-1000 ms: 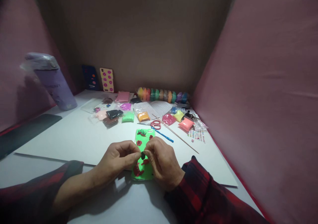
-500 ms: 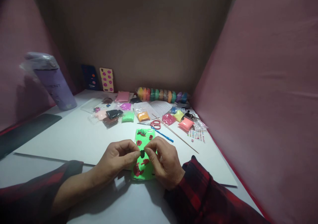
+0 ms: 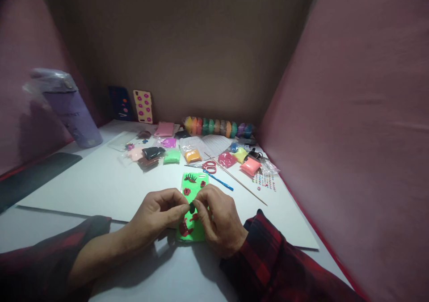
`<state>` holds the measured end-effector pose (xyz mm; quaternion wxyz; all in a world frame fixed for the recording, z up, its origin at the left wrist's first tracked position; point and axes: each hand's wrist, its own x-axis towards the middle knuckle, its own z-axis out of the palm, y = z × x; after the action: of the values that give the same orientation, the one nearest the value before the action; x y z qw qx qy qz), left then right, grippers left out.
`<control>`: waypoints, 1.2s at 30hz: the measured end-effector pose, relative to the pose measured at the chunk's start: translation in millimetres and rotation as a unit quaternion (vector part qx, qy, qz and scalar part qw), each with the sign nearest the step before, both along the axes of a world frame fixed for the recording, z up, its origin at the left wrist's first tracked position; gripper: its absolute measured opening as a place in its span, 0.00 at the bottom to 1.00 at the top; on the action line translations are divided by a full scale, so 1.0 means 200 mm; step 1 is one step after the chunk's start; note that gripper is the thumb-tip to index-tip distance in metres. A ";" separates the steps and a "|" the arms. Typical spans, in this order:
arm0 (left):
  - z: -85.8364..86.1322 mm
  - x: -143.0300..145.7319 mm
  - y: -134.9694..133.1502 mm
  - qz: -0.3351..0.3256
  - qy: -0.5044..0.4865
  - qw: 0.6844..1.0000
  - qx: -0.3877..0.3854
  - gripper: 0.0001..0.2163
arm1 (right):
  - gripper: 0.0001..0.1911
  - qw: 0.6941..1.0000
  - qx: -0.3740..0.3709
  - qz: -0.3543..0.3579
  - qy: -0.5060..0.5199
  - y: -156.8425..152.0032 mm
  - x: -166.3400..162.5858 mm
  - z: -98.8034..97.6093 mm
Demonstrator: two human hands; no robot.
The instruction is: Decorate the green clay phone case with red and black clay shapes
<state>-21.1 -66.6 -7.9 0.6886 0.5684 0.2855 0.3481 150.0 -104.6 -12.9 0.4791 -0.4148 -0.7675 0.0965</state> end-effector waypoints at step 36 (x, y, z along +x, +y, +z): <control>-0.01 -0.01 -0.01 0.047 0.157 0.942 0.292 0.07 | 0.08 0.999 0.034 0.026 -0.026 0.00 -0.01 0.01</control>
<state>-22.7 -68.8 -10.0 0.4220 0.7780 0.3022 0.3540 148.0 -103.9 -11.4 0.4701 -0.3806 -0.7931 0.0715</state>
